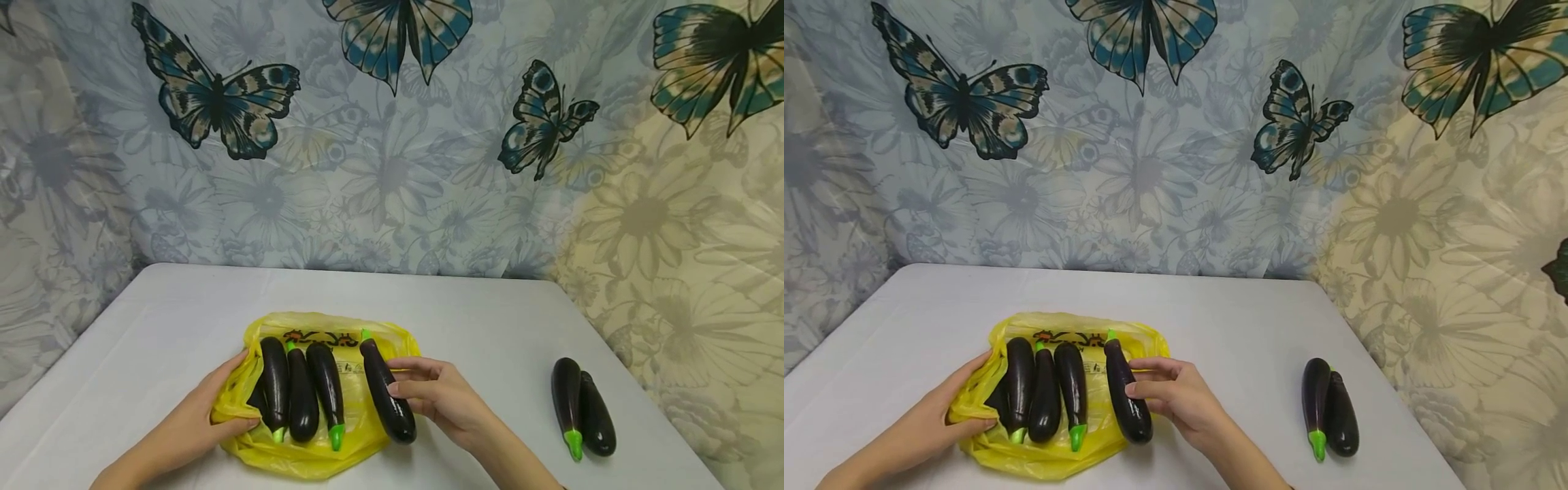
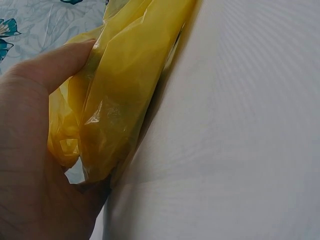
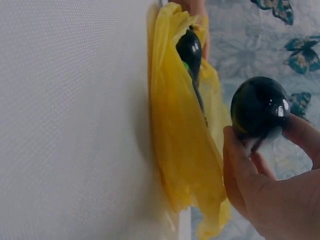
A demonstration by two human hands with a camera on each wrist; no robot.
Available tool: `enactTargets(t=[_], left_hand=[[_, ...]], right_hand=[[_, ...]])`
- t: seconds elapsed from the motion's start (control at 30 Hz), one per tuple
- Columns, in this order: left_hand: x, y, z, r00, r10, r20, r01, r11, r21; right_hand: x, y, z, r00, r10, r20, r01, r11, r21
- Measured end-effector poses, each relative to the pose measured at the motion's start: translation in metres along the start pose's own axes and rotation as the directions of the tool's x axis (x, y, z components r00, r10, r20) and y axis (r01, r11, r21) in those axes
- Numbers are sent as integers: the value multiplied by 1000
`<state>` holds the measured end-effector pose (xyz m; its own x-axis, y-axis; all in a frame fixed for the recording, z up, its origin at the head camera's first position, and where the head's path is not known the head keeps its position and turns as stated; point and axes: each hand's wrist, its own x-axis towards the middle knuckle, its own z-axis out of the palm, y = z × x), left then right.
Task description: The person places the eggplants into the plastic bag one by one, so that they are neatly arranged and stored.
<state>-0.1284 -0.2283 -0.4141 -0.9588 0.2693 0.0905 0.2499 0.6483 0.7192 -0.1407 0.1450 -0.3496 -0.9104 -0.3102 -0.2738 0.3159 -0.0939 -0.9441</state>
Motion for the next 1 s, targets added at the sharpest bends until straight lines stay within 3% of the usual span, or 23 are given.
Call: enactTargets(t=[0.33, 0.67, 1.0], left_hand=[[-4, -2, 0, 1000, -18, 11, 18, 1000, 13], [1, 0, 1, 999, 45, -20, -46, 999, -6], [-3, 0, 3, 998, 61, -28, -61, 998, -11]], right_hand=[[-2, 0, 3, 1000, 2, 1, -2, 1000, -25], [2, 5, 6, 1000, 11, 21, -11, 1000, -27], [19, 8, 17, 1000, -11, 19, 13, 998, -61]])
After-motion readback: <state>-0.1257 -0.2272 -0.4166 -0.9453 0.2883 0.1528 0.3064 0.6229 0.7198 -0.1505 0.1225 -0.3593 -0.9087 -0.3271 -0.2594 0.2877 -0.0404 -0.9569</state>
